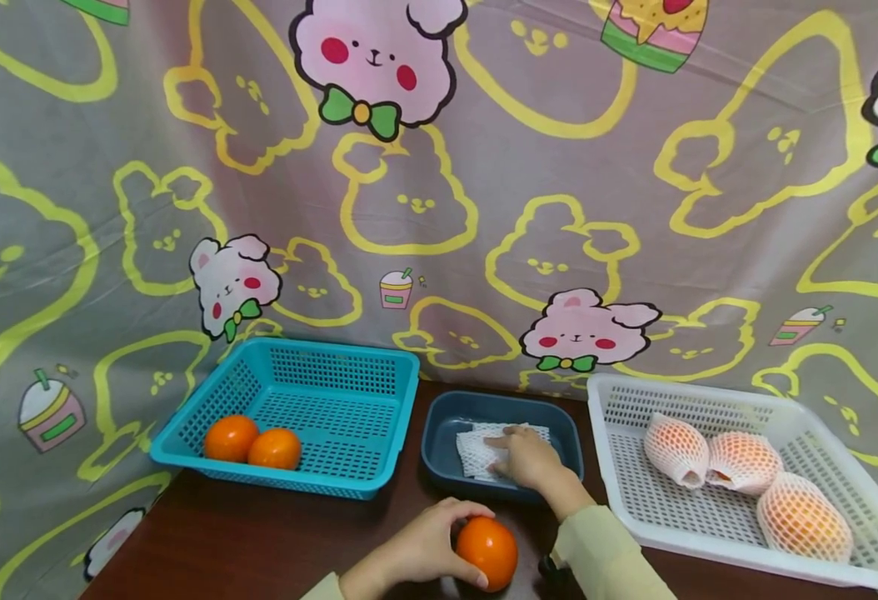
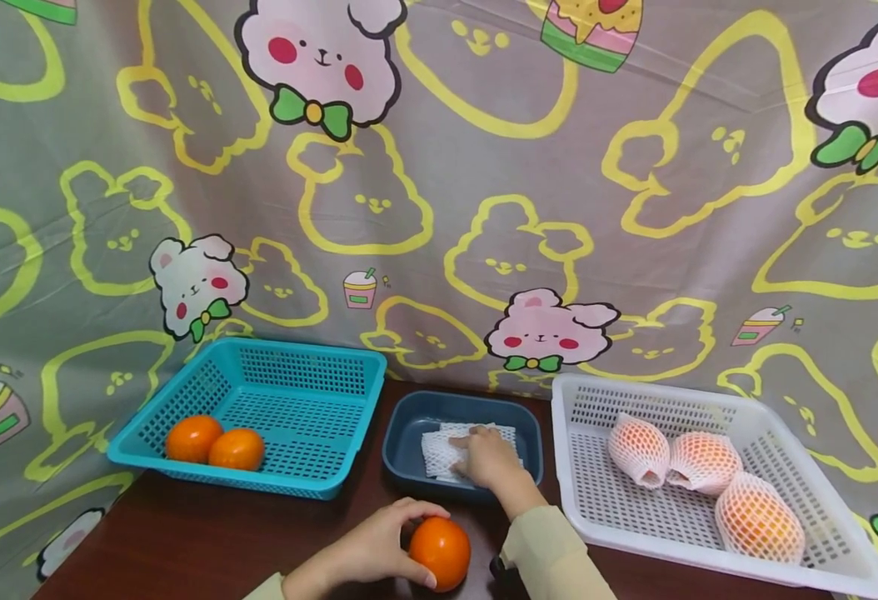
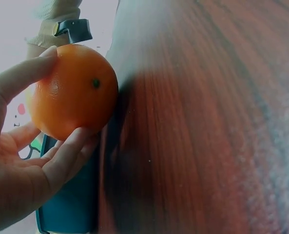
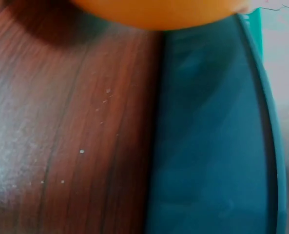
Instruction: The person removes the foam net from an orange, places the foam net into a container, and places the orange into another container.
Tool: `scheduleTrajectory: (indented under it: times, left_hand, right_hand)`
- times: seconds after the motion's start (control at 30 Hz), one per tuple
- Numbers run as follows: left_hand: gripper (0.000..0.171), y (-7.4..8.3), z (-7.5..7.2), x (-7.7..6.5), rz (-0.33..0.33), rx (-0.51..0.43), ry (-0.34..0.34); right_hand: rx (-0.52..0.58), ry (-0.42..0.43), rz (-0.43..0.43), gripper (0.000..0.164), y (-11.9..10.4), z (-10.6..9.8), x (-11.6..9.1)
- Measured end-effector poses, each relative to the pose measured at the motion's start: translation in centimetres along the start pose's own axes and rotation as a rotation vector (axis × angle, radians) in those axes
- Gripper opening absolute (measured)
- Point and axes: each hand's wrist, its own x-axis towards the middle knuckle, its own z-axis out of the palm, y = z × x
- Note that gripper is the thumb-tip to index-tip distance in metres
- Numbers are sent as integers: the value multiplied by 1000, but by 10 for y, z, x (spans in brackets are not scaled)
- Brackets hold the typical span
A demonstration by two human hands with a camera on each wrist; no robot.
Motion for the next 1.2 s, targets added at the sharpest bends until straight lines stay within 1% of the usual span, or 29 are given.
scheduleTrajectory:
  times: [0.07,0.17,0.2,0.27,0.3,0.4,0.5,0.53,0.6,0.63,0.7,0.77,0.83,0.87,1.07,1.2]
  left_hand:
    - [59,5,-1,-1,-18,-15,-13]
    - [60,-11,1,4,-23,-15,-33]
    - [61,-21,3,7,-12,-9,-34]
    - [61,-32,5,12,-8,-20,-41]
    - [62,-41,7,15,9,-5,-41]
    - [63,-40,7,16,15,-32,-39]
    - [65,-33,3,13,17,-20,-41]
    - [65,-25,1,10,8,-35,-37]
    - [64,-17,-1,6,1,-37,-35]
    - [64,-14,-1,4,7,-22,-33]
    - [63,0,-3,-1,0,-47,-18]
    - [63,7,-5,-5,-5,-52,-7]
    - [64,13,-8,-8,3,-47,13]
    - [63,18,-10,-9,-5,-74,24]
    - [63,32,-19,-15,-15,-132,45]
    - [65,42,-24,-19,2,-146,59]
  right_hand:
    - [21,15,1,41,2,1,0]
    - [54,43,0,39,5,2,1]
    - [60,58,-10,38,5,2,1]
    - [69,89,-21,38,6,1,1]
    - [71,103,-25,37,6,1,1]
    - [70,139,-38,36,6,0,1]
    - [62,161,-44,36,5,-2,0]
    - [60,171,-48,36,5,-2,-1]
    - [60,190,-49,36,4,-4,-2]
    - [64,197,-48,36,3,-6,-2]
    - [75,203,-45,36,2,-7,-3]
    - [83,204,-48,37,0,-9,-4]
    - [89,206,-49,37,-1,-11,-4]
    - [90,211,-51,36,-1,-11,-5]
    - [123,253,-61,26,-2,-12,-4]
    - [168,267,-43,19,-4,-13,-3]
